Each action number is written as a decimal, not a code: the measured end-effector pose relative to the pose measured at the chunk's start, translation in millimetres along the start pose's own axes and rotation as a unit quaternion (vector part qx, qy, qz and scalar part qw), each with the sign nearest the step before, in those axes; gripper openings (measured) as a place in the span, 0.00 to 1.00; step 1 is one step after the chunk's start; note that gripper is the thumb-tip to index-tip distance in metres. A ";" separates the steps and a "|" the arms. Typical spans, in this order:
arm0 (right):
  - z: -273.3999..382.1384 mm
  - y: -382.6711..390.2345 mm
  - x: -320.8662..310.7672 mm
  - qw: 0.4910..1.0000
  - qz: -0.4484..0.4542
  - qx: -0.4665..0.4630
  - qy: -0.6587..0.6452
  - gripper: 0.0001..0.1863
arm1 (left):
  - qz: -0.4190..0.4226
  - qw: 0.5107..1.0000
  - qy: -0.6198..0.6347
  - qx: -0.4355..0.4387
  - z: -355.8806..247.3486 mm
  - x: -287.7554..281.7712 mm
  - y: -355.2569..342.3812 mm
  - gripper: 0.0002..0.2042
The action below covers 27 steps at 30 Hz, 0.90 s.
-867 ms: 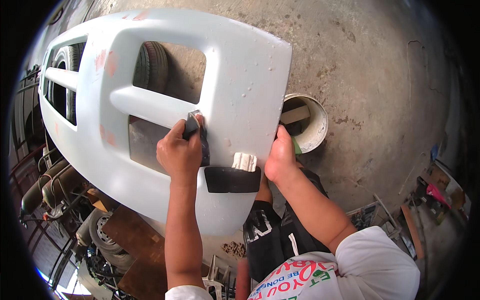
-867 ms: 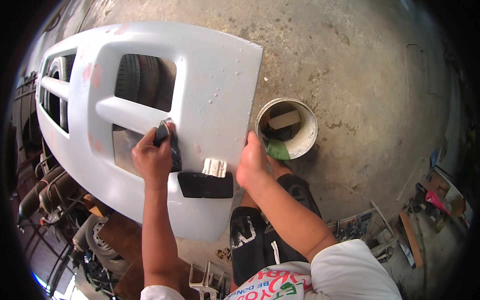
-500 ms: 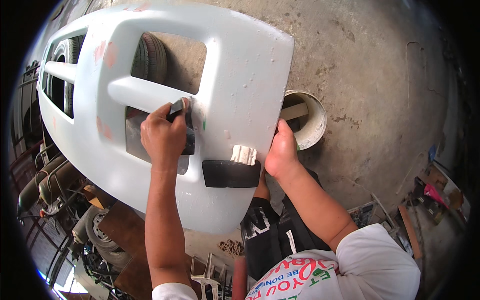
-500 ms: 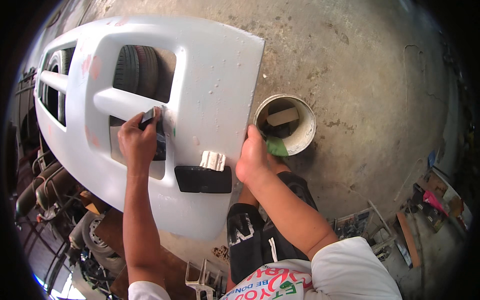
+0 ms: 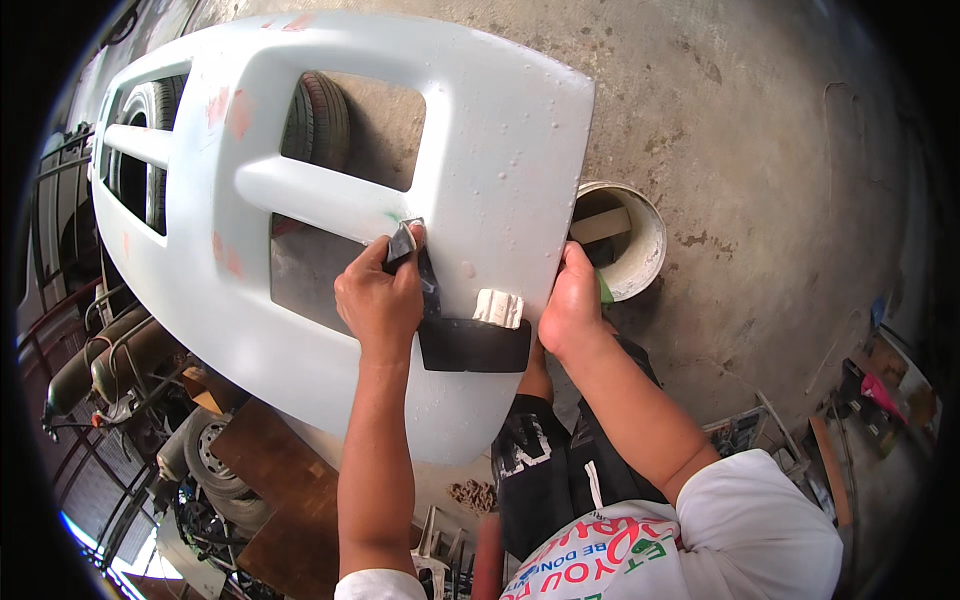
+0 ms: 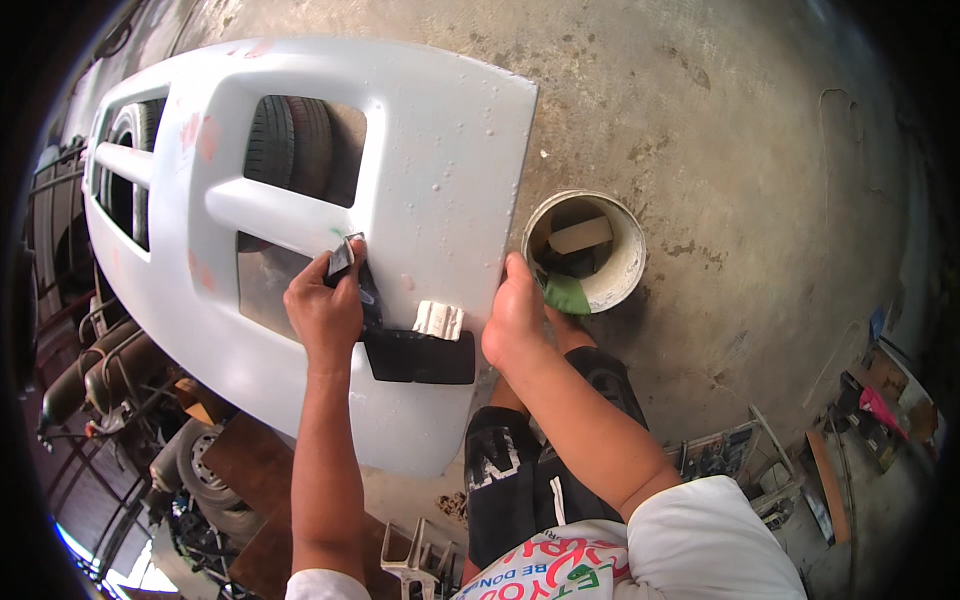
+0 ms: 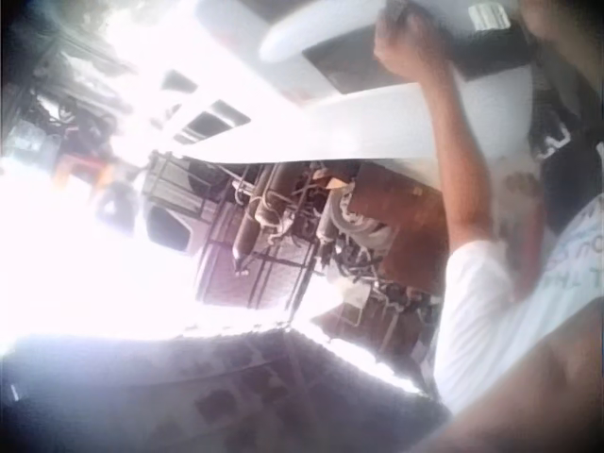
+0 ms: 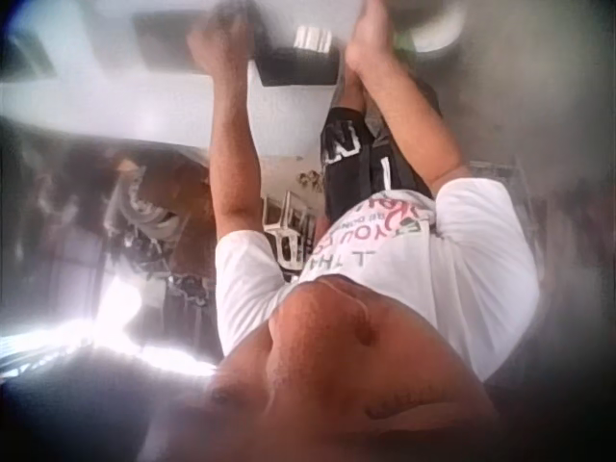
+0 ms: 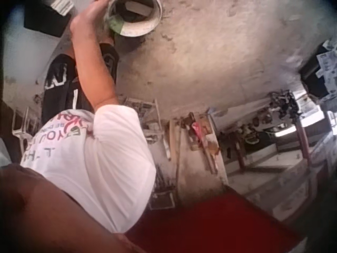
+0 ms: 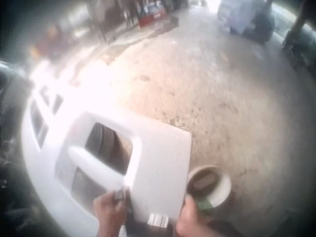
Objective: The person walks to a white car bumper, picks up a sanding block, and sands the surface. They repeatedly dip the block into a bucket of water and continue sanding different areas of the bumper.
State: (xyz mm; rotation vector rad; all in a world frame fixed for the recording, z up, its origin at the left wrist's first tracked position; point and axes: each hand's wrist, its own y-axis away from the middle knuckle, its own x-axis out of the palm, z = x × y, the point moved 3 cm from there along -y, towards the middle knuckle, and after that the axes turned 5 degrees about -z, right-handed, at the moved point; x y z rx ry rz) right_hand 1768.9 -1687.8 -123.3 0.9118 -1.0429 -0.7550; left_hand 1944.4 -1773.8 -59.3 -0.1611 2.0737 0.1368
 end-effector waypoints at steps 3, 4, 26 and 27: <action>-1.2 -5.0 -11.1 1.000 0.012 0.014 -0.004 0.25 | 0.014 0.999 -0.047 -0.005 -21.8 1.6 -15.5 0.22; -0.4 -5.9 -4.7 1.000 0.015 0.020 -0.004 0.25 | 0.012 0.999 -0.022 -0.023 -17.6 1.1 -9.1 0.22; 98.3 59.6 73.3 0.822 0.238 -0.280 0.435 0.24 | 0.122 0.938 0.157 0.284 -60.1 -8.2 57.8 0.31; 97.9 56.7 79.6 0.793 0.234 -0.281 0.487 0.23 | 0.093 0.945 0.053 0.309 -41.8 -8.1 49.0 0.32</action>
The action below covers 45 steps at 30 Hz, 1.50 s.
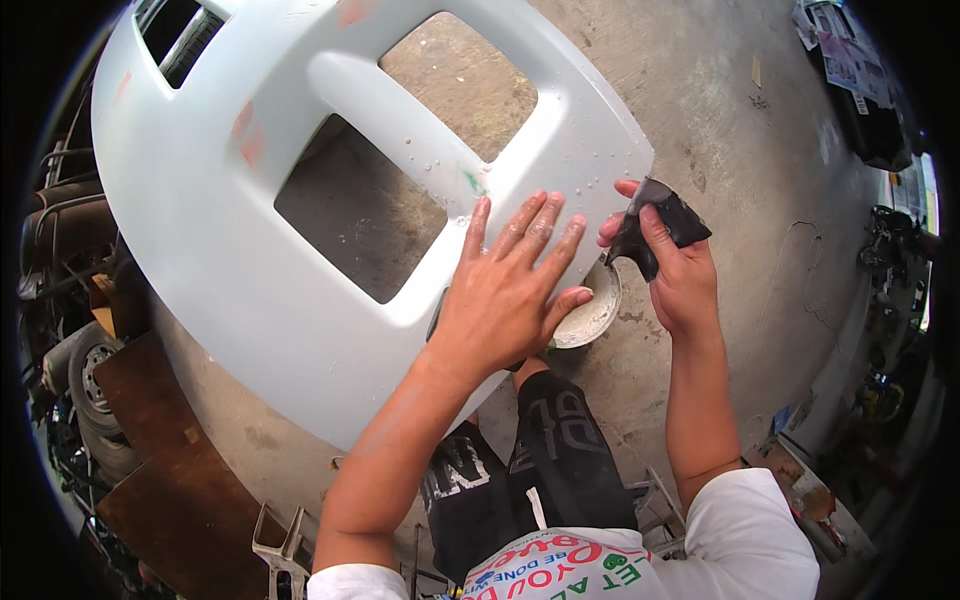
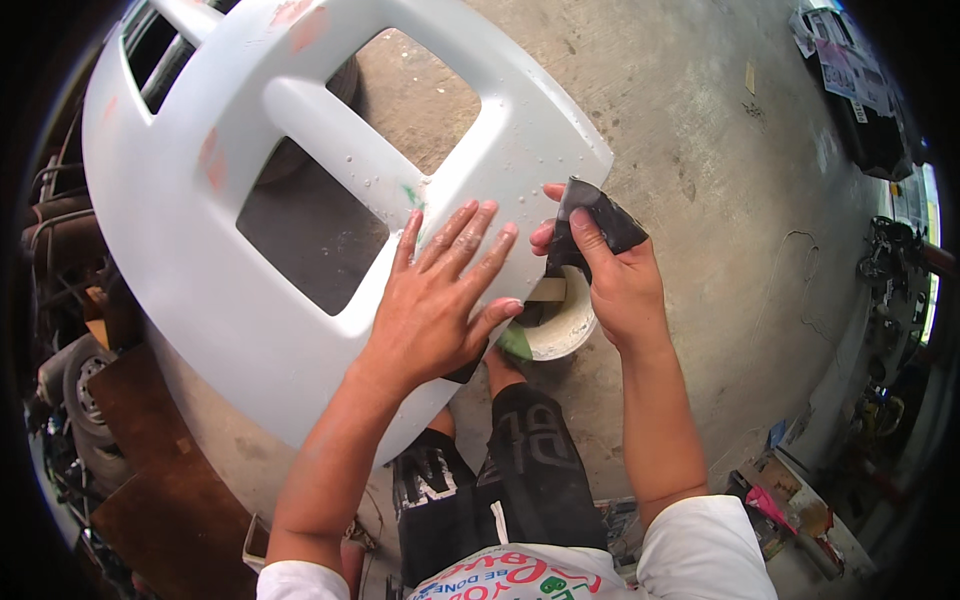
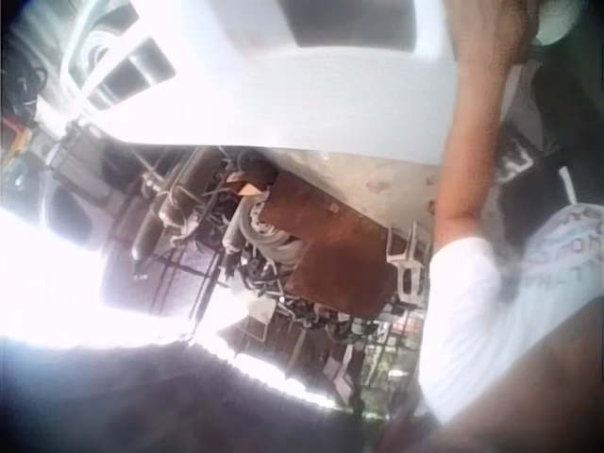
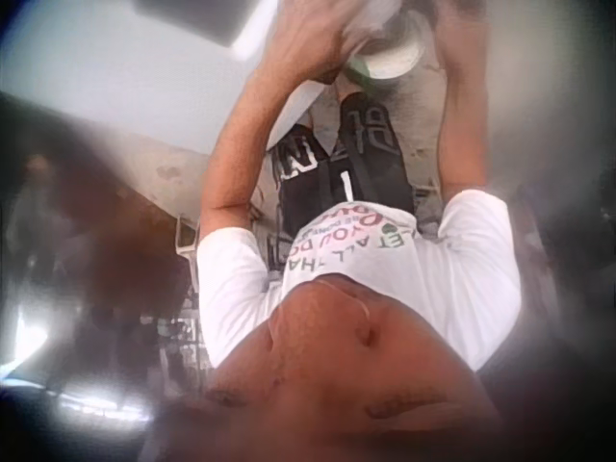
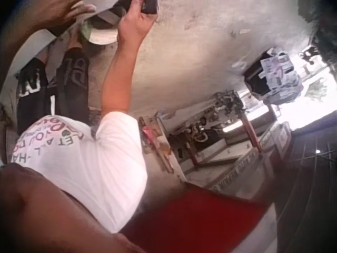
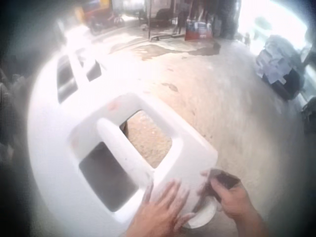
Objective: The person walks to a white car bumper, picks up a sanding block, and sands the surface. They repeatedly dip the block into a bucket of water and continue sanding different areas of the bumper.
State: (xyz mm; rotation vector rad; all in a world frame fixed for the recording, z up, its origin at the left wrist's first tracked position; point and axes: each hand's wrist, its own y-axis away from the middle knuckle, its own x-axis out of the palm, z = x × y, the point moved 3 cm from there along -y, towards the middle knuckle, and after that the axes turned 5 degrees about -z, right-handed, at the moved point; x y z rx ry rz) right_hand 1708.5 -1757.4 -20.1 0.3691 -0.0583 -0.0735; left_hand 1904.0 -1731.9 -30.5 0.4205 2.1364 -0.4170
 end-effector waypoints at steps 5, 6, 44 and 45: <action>5.1 -35.7 40.2 0.955 0.083 0.012 0.284 0.18 | -0.034 0.991 -0.129 -0.016 73.3 -23.9 25.4 0.22; 4.7 -39.4 47.9 0.933 0.093 0.019 0.348 0.19 | -0.042 0.990 -0.132 -0.032 77.1 -30.7 32.6 0.19; -20.6 -63.1 86.5 0.889 0.052 0.131 0.436 0.18 | 0.027 0.932 0.183 -0.312 85.0 -23.7 49.7 0.34; -20.1 -63.2 91.7 0.890 0.046 0.128 0.434 0.18 | 0.013 0.934 0.181 -0.307 86.0 -24.8 48.2 0.35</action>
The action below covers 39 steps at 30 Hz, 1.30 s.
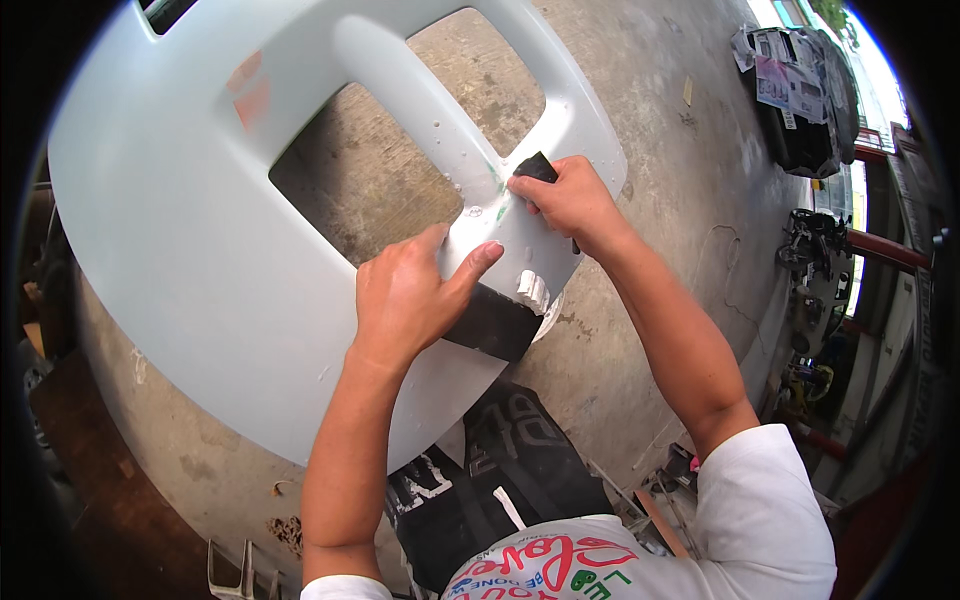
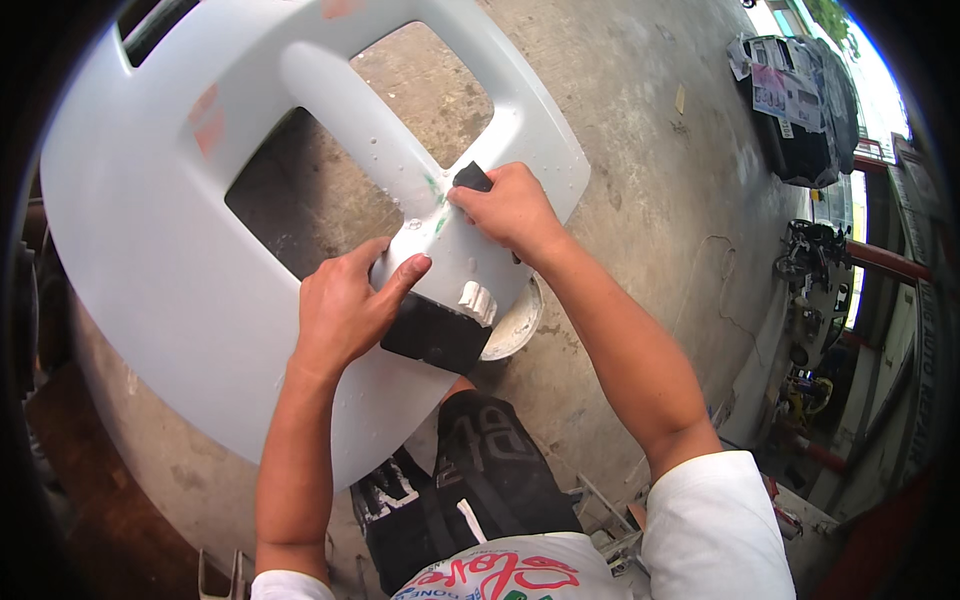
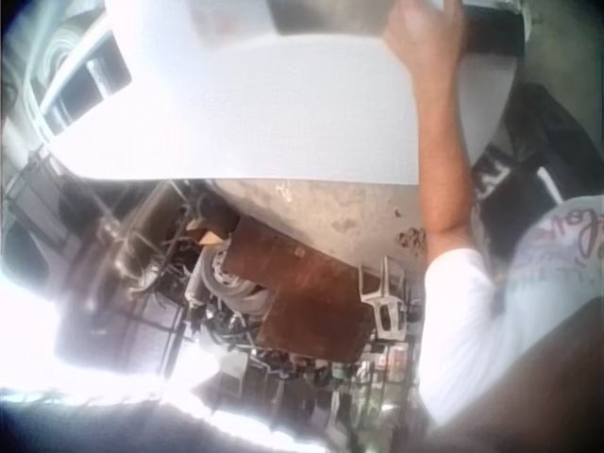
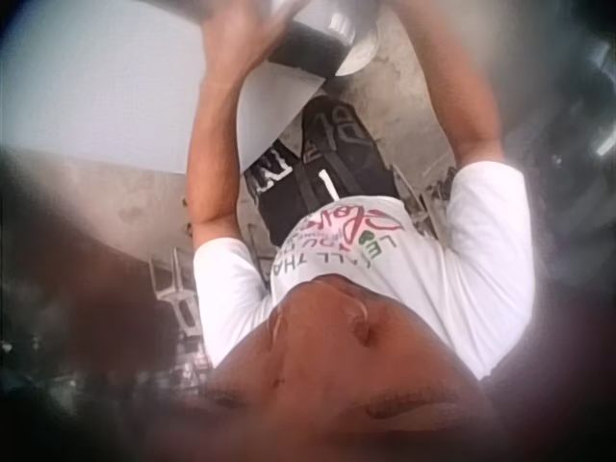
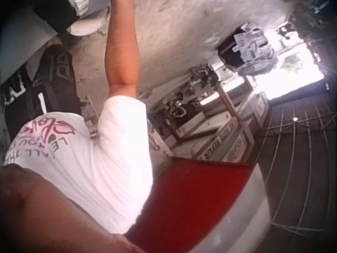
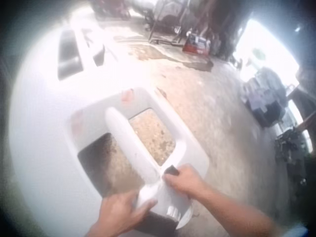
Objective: The person walks to a white car bumper, picks up a sanding block, and sands the surface. They repeatedly dip the block into a bucket of water and continue sanding different areas of the bumper.
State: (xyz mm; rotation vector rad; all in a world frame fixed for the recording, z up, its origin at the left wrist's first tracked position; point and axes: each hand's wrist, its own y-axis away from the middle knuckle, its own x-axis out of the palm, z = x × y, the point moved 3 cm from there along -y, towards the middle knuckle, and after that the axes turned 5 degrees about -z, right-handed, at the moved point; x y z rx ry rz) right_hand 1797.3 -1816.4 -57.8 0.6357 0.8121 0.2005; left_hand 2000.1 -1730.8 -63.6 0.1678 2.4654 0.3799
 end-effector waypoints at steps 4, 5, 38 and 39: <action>3.1 0.6 -1.4 1.000 -0.011 0.003 -0.011 0.19 | 0.026 0.999 -0.001 -0.023 3.0 1.8 -1.1 0.34; 0.3 -2.0 -4.9 0.999 -0.040 0.004 -0.005 0.19 | 0.025 1.000 0.002 -0.015 1.3 1.9 -0.1 0.34; 1.1 -3.3 -2.6 0.999 -0.016 -0.027 0.037 0.21 | 0.027 0.998 -0.021 -0.046 -3.6 -3.4 -3.8 0.33; 1.0 -1.4 -0.9 0.999 -0.026 -0.030 0.036 0.21 | 0.027 0.998 -0.030 -0.048 -4.9 -4.5 -5.3 0.33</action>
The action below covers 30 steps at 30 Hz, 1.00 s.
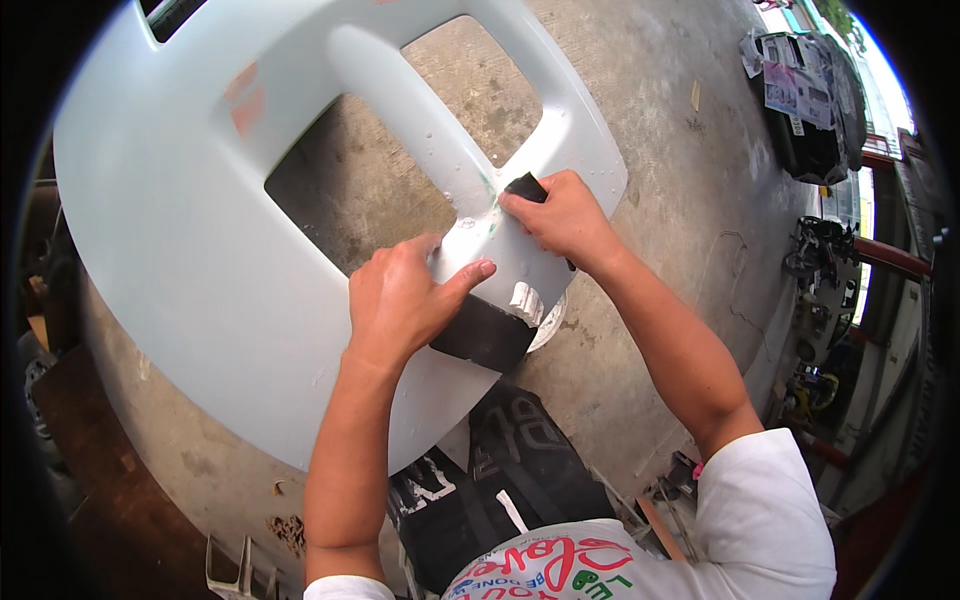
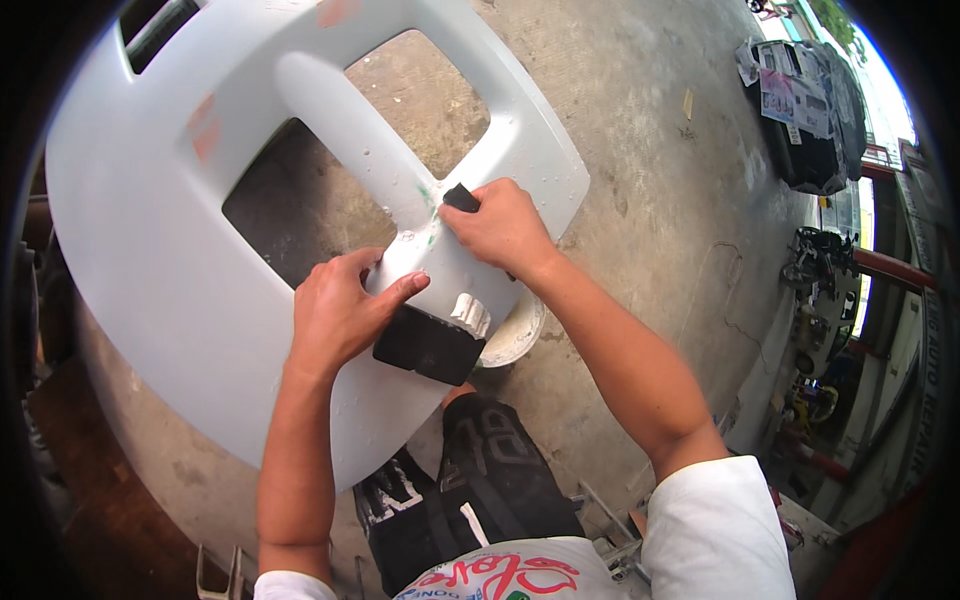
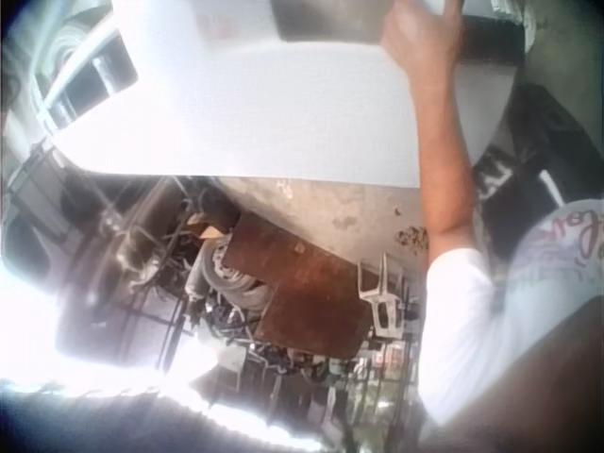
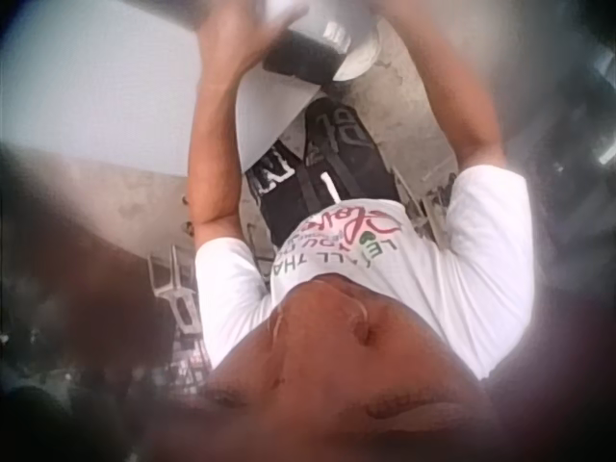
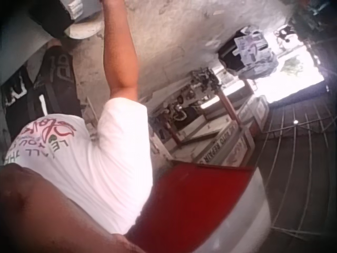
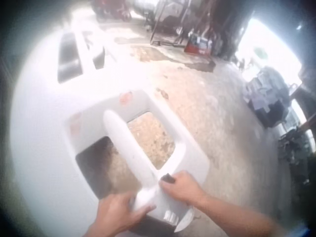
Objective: The person walks to a white car bumper, picks up a sanding block, and sands the surface. They repeatedly dip the block into a bucket of water and continue sanding different areas of the bumper.
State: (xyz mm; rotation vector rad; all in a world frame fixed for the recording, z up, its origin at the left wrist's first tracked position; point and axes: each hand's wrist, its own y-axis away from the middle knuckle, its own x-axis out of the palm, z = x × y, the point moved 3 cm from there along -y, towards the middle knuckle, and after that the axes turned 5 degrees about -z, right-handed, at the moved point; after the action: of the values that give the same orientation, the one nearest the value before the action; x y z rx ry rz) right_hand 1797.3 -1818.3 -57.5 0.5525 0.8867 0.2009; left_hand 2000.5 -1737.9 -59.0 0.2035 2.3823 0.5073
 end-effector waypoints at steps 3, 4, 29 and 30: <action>1.3 -5.7 -6.3 0.999 0.014 0.015 -0.037 0.20 | 0.020 1.000 0.000 -0.018 -3.1 -3.7 -1.2 0.34; 1.1 -7.2 -9.4 0.999 0.000 0.017 -0.040 0.20 | 0.015 1.000 -0.008 -0.014 -2.8 -3.1 -0.9 0.34; 14.4 0.9 -81.5 0.914 -0.222 -0.142 -0.308 0.11 | -0.127 0.975 0.029 -0.181 -11.9 0.5 -75.3 0.43; 13.2 -0.7 -74.5 0.910 -0.213 -0.140 -0.327 0.11 | -0.057 0.984 -0.013 -0.167 -16.6 15.8 -64.9 0.42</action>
State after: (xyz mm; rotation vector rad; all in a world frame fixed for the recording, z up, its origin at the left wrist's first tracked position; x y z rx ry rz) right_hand 1761.1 -1852.7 -0.8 0.1217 0.2937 -0.2478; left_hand 1977.0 -1797.7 -83.5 -0.0747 2.2270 0.8306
